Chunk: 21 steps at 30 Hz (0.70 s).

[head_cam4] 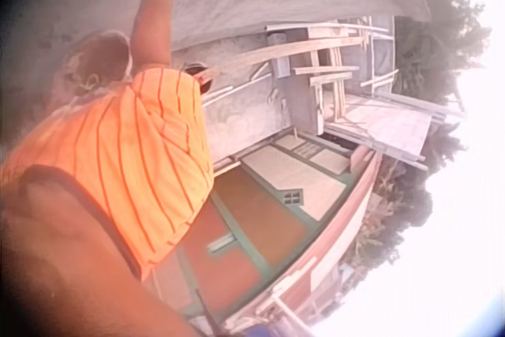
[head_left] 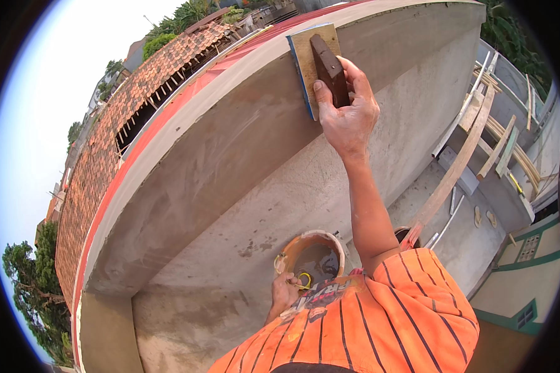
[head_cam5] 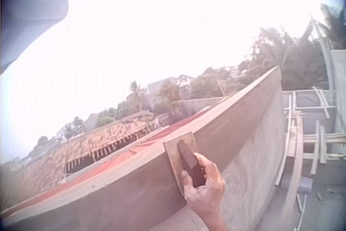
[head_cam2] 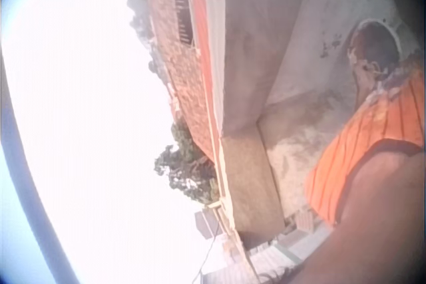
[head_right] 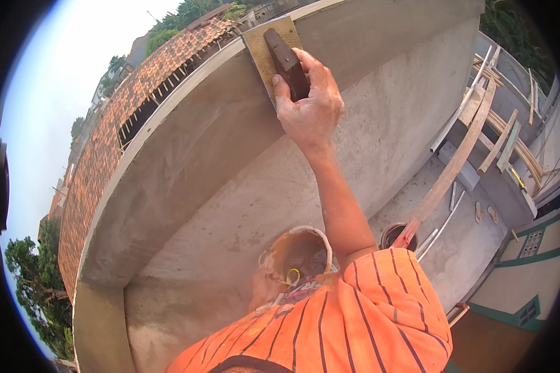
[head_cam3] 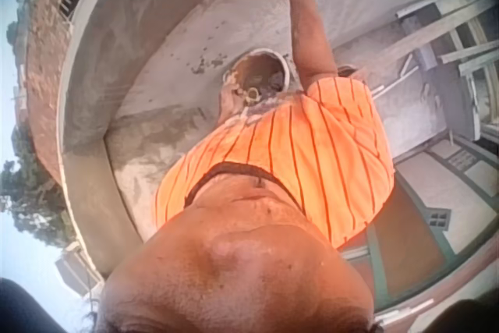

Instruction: The person uses pliers to remove nails from a wooden board attached to a wall. They then remove the board and use a trowel to smooth the wet plaster on the wall surface. Finally, they use a sponge to clean the wall edge.

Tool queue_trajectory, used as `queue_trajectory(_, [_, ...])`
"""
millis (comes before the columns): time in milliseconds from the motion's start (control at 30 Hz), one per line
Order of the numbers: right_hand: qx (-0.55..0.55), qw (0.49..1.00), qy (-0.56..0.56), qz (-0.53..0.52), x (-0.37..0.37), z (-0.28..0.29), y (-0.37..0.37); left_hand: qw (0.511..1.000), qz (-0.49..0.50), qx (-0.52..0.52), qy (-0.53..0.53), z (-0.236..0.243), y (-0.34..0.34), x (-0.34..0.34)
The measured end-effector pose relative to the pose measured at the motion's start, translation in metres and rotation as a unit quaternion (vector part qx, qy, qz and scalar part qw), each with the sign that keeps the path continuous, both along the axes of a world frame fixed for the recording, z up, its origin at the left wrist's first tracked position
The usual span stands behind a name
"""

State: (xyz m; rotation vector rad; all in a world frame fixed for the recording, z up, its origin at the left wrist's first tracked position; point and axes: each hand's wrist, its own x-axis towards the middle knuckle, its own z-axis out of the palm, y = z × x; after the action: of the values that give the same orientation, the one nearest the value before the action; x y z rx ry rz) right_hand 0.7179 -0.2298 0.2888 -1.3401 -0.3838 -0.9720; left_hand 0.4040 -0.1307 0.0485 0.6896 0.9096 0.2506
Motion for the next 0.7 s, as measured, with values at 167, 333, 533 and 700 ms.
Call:
queue_trajectory(167, [0.125, 0.988, 0.085, 0.021, 0.024, -0.037, -0.047, 1.0, -0.015, -0.016, -0.007, 0.011, -0.006, 0.005])
queue_trajectory(333, [0.032, 0.962, 0.025, 0.27, -0.034, -0.081, -0.066, 1.0, 0.002, -0.012, -0.002, 0.001, -0.005, 0.008])
queue_trajectory(533, [-0.412, 0.62, 0.3, 0.597, -0.081, -0.207, -0.051, 0.999, -0.024, -0.023, 0.009, 0.01, -0.014, 0.024])
queue_trajectory(700, [-0.652, 0.458, 0.292, 0.529, -0.122, -0.374, 0.009, 0.999, -0.018, -0.006, 0.046, 0.016, -0.029, 0.042])
